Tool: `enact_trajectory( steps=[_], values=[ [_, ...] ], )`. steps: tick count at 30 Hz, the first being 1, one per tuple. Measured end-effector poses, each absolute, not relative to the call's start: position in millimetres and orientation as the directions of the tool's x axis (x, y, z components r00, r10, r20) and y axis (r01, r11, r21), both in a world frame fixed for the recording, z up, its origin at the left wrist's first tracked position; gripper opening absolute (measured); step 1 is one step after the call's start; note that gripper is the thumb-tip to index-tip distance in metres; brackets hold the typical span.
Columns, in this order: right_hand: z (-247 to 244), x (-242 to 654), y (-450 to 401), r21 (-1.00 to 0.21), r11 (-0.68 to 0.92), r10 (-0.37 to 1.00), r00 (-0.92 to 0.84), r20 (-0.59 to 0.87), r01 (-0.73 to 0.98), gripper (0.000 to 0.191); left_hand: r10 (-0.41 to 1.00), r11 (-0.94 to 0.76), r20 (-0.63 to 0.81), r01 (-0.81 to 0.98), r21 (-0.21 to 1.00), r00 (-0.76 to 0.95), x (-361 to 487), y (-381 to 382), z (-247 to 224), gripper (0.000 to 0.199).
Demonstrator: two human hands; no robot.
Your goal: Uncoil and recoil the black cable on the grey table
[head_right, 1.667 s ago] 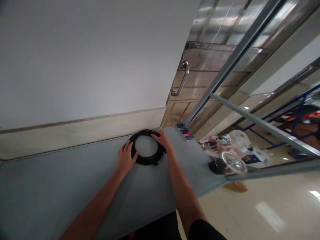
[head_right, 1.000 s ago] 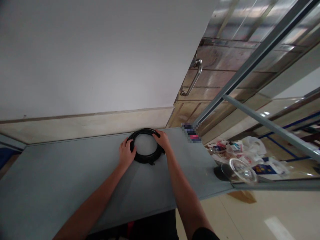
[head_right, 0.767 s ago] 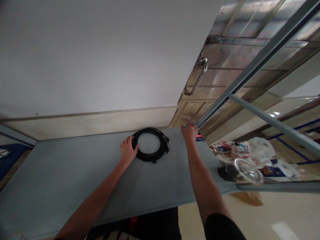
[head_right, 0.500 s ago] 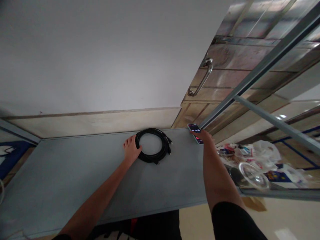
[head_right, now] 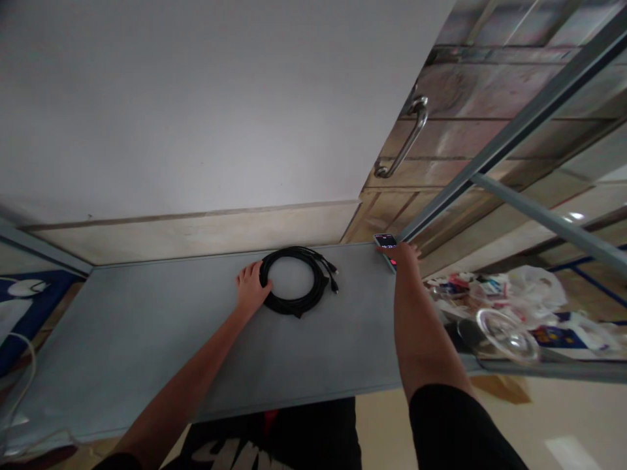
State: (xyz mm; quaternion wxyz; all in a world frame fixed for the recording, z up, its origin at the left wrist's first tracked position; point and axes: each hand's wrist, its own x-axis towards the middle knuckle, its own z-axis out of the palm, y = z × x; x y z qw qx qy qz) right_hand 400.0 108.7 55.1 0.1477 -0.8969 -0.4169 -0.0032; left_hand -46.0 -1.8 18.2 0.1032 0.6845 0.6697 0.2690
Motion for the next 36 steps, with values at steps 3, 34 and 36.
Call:
enact_trajectory(
  steps=[3, 34, 36],
  values=[
    [47.5, 369.7, 100.4, -0.394, -0.515, 0.770, 0.613, 0.179, 0.761, 0.089, 0.966, -0.114, 0.257, 0.855, 0.505, -0.023, -60.3, -1.1, 12.7, 0.059],
    [-16.0, 57.7, -123.9, -0.598, 0.204, 0.952, -0.015, 0.305, 0.775, 0.072, 0.942, -0.125, 0.326, 0.816, 0.564, -0.081, -192.8, -128.9, -3.6, 0.056],
    [-14.8, 52.2, -130.3, -0.598, 0.204, 0.953, -0.017, 0.302, 0.775, 0.072, 0.943, -0.121, 0.322, 0.815, 0.567, -0.084, -196.1, -135.4, -0.9, 0.056]
  ],
)
